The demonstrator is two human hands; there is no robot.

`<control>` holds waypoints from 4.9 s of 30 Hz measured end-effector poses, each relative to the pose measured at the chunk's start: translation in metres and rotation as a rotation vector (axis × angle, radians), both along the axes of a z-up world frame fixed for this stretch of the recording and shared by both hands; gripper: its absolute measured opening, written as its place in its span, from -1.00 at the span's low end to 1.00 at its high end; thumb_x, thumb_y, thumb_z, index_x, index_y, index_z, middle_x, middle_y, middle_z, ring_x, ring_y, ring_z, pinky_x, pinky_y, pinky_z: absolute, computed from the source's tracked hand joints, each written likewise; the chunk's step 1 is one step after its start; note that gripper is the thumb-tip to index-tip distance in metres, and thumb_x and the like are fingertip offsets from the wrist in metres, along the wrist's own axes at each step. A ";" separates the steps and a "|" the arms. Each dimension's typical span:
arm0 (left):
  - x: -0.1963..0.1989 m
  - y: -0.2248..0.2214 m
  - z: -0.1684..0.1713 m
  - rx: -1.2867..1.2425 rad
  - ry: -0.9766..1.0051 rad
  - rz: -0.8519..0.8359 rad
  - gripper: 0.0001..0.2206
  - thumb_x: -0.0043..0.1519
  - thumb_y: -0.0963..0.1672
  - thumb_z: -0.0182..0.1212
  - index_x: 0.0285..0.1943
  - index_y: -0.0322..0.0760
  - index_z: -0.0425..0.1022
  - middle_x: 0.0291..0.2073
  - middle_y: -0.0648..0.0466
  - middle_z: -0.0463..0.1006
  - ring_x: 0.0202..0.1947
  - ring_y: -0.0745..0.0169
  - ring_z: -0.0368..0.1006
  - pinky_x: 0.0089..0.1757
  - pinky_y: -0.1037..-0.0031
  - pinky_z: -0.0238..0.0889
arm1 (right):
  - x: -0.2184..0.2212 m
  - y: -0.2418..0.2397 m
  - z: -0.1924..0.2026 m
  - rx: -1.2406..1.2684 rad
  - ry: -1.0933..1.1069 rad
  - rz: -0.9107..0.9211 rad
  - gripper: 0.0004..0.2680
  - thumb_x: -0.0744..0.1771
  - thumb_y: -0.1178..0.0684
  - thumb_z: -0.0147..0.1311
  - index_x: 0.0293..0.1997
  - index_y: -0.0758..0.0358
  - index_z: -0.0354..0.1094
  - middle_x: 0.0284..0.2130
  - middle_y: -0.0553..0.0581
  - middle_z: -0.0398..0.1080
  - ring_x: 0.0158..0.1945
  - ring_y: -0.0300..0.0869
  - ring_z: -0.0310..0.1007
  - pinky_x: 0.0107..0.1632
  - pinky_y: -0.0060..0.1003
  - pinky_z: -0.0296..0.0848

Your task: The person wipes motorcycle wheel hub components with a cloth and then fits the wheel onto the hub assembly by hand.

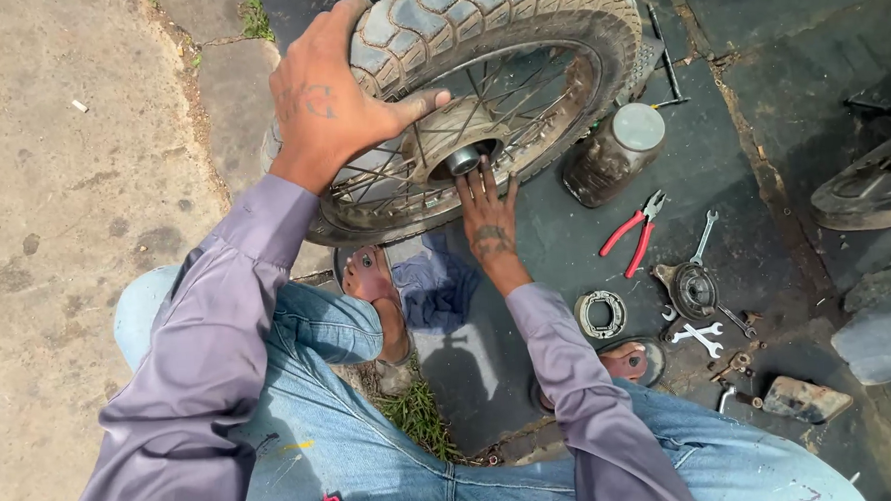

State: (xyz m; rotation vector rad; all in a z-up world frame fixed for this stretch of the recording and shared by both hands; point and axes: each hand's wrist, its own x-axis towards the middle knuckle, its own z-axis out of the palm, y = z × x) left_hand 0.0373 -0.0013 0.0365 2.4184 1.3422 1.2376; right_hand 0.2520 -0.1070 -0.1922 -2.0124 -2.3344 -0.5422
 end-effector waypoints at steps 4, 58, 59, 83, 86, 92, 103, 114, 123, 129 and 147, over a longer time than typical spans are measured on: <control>0.005 -0.003 -0.006 0.107 0.009 0.017 -0.07 -0.11 0.24 0.70 0.29 -0.31 0.40 0.00 -0.10 0.56 0.00 -0.17 0.53 -0.06 0.14 0.38 | -0.053 0.004 0.014 -0.217 1.382 -0.036 -0.25 0.14 0.07 0.42 0.42 0.45 -0.04 0.39 0.43 0.04 0.45 0.26 -0.07 0.44 0.06 -0.02; -0.011 -0.014 -0.008 0.129 0.017 -0.007 -0.08 -0.15 0.19 0.77 0.31 -0.23 0.40 -0.10 0.00 0.54 -0.07 -0.14 0.53 -0.13 0.15 0.37 | -0.047 0.003 0.002 -0.304 1.209 -0.064 -0.20 0.11 0.19 0.50 0.43 0.38 -0.09 0.40 0.30 0.02 0.47 0.13 0.05 0.27 0.16 0.36; -0.012 -0.014 -0.010 0.111 0.031 0.002 -0.09 -0.14 0.20 0.76 0.31 -0.22 0.42 -0.10 0.01 0.55 -0.07 -0.13 0.53 -0.14 0.15 0.37 | -0.061 0.000 0.004 -0.350 1.771 -0.087 -0.15 0.08 0.22 0.53 0.44 0.41 -0.12 0.38 0.29 0.07 0.45 0.12 0.10 0.34 0.11 0.36; -0.009 -0.011 -0.004 0.113 -0.020 -0.008 -0.03 -0.23 0.23 0.76 0.32 -0.18 0.45 -0.04 0.01 0.60 -0.04 -0.13 0.55 -0.11 0.14 0.39 | -0.058 0.007 -0.012 -0.244 2.126 0.124 -0.16 0.17 0.16 0.50 0.53 0.38 -0.20 0.51 0.42 -0.08 0.60 0.18 -0.20 0.52 0.03 -0.03; -0.018 -0.006 -0.010 0.130 -0.017 -0.031 -0.08 -0.21 0.22 0.72 0.31 -0.15 0.47 0.00 0.04 0.61 0.02 -0.09 0.56 -0.05 0.18 0.41 | -0.023 -0.001 -0.009 0.000 0.128 0.057 -0.19 0.22 0.05 0.45 0.58 0.29 -0.16 0.47 0.29 -0.01 0.52 0.09 -0.06 0.15 0.07 0.26; -0.015 -0.006 -0.012 0.124 -0.017 0.028 0.01 -0.27 0.28 0.71 0.27 -0.29 0.45 -0.06 0.00 0.59 -0.03 -0.08 0.55 -0.07 0.18 0.40 | -0.064 0.001 0.013 -0.382 1.974 0.068 -0.13 0.11 0.02 0.50 0.51 0.40 -0.09 0.41 0.44 0.09 0.47 0.23 0.08 0.39 0.14 0.26; 0.002 -0.014 -0.008 0.057 0.008 0.067 0.07 -0.35 0.30 0.67 0.26 -0.32 0.42 -0.10 0.00 0.57 -0.08 -0.13 0.53 -0.12 0.13 0.36 | -0.064 0.000 0.028 -0.308 2.285 0.108 -0.21 0.19 0.07 0.47 0.55 0.44 -0.03 0.49 0.40 0.04 0.59 0.26 -0.08 0.52 0.27 -0.01; -0.007 -0.012 -0.011 0.048 0.012 0.061 0.03 -0.27 0.28 0.69 0.30 -0.30 0.41 -0.08 -0.01 0.56 -0.04 -0.14 0.51 -0.08 0.14 0.37 | -0.066 -0.003 0.022 -0.349 1.783 0.002 -0.19 0.16 0.10 0.50 0.53 0.39 -0.03 0.48 0.38 0.03 0.56 0.22 -0.10 0.48 0.32 -0.03; -0.001 -0.013 -0.011 0.140 0.003 0.083 0.05 -0.34 0.29 0.68 0.25 -0.30 0.41 -0.04 -0.03 0.55 -0.06 -0.12 0.51 -0.09 0.14 0.36 | -0.055 0.009 0.007 -0.197 1.220 -0.134 -0.21 0.06 0.07 0.50 0.38 0.33 -0.01 0.39 0.21 -0.03 0.45 0.05 0.05 0.17 0.26 0.34; -0.007 -0.014 -0.012 0.054 0.019 0.059 0.01 -0.24 0.27 0.72 0.31 -0.26 0.42 -0.06 0.02 0.56 -0.03 -0.12 0.52 -0.08 0.15 0.36 | -0.030 0.000 0.008 -0.101 0.667 0.033 -0.30 0.20 0.13 0.45 0.47 0.33 0.03 0.42 0.27 0.08 0.50 0.09 0.02 0.31 0.29 0.14; -0.009 -0.009 -0.019 0.102 0.028 0.098 0.02 -0.27 0.28 0.72 0.28 -0.29 0.43 -0.10 0.00 0.55 -0.06 -0.10 0.52 -0.11 0.16 0.36 | -0.069 -0.004 0.036 -0.321 1.887 -0.021 -0.19 0.13 0.07 0.50 0.48 0.41 -0.03 0.44 0.44 0.00 0.50 0.20 -0.07 0.43 -0.01 0.10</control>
